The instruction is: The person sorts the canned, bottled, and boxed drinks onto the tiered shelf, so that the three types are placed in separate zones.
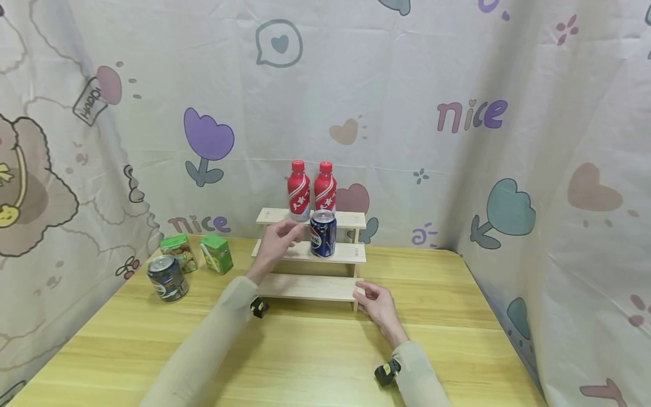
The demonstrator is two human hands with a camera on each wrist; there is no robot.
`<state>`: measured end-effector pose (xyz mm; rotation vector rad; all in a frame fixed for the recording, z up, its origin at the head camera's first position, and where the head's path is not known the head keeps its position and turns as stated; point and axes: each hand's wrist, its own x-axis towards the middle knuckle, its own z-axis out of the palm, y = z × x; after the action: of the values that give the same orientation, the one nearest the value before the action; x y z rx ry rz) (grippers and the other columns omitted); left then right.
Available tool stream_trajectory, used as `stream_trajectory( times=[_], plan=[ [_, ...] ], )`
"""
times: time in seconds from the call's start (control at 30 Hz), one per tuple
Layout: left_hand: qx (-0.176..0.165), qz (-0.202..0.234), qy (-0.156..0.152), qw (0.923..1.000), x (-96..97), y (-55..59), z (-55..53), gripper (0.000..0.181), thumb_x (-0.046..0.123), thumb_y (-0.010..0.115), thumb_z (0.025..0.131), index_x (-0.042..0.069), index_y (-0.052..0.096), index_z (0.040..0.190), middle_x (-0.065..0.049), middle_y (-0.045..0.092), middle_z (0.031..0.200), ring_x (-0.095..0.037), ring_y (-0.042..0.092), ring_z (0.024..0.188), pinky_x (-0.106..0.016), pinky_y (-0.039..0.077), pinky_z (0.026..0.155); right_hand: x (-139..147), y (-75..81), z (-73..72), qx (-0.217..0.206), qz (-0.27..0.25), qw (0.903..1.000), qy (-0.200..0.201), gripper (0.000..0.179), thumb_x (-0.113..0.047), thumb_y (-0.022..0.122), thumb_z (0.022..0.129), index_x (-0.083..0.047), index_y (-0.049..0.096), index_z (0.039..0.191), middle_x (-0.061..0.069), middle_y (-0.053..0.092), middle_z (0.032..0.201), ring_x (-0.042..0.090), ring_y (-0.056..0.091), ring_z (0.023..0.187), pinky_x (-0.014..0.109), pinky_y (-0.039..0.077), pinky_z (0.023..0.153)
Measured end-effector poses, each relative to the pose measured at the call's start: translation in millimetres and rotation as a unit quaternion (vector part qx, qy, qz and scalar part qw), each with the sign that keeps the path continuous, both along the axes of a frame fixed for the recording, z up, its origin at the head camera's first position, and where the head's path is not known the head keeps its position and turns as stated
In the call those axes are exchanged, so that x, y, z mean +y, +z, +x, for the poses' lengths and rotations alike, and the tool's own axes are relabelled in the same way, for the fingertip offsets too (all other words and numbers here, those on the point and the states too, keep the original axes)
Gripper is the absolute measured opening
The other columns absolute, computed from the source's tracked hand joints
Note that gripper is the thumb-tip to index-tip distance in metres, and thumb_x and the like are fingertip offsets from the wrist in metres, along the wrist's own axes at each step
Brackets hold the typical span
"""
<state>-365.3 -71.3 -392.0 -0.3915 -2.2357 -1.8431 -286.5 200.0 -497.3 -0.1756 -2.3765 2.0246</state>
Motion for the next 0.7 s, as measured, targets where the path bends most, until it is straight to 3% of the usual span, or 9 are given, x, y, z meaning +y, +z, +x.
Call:
stream_trajectory(
  times=[0.13, 0.3, 0.7],
  plan=[
    [-0.016, 0.022, -0.005, 0.9996, -11.6, 1.0, 2.9, 0.036, 0.035, 0.066, 0.094, 0.004, 0.07, 0.11, -0.021, 0.07, 0.094, -0.018, 0.066, 0.077, -0.027, 0.055, 0.067, 0, -0.1, 0.3, 0.002, 0.001, 1.0, -0.001, 0.039, -0.008, 0.074, 0.087, -0.003, 0.066, 0.125, 0.001, 0.047, 0.089, 0.008, 0.057, 0.073, 0.022, 0.058, 0.067],
    [-0.051, 0.041, 0.001, 0.9979, -31.7, -0.7, 10.2, 0.037, 0.032, 0.065, 0.095, 0.0, 0.067, 0.114, -0.021, 0.07, 0.095, -0.016, 0.066, 0.074, -0.03, 0.056, 0.07, 0, -0.6, 0.7, 0.002, 0.003, 1.0, 0.004, 0.039, -0.008, 0.074, 0.087, -0.004, 0.066, 0.125, 0.002, 0.047, 0.089, 0.009, 0.057, 0.072, 0.023, 0.058, 0.066],
    [-0.108, 0.046, -0.013, 0.993, -72.6, -13.8, 20.9, 0.037, 0.026, 0.063, 0.097, -0.005, 0.062, 0.116, 0.0, 0.068, 0.083, -0.013, 0.064, 0.073, -0.032, 0.056, 0.074, 1, -1.0, -0.3, -0.002, 0.003, 1.0, 0.006, 0.04, -0.009, 0.073, 0.087, -0.004, 0.065, 0.126, 0.002, 0.047, 0.091, 0.009, 0.058, 0.074, 0.022, 0.058, 0.067]
  ],
)
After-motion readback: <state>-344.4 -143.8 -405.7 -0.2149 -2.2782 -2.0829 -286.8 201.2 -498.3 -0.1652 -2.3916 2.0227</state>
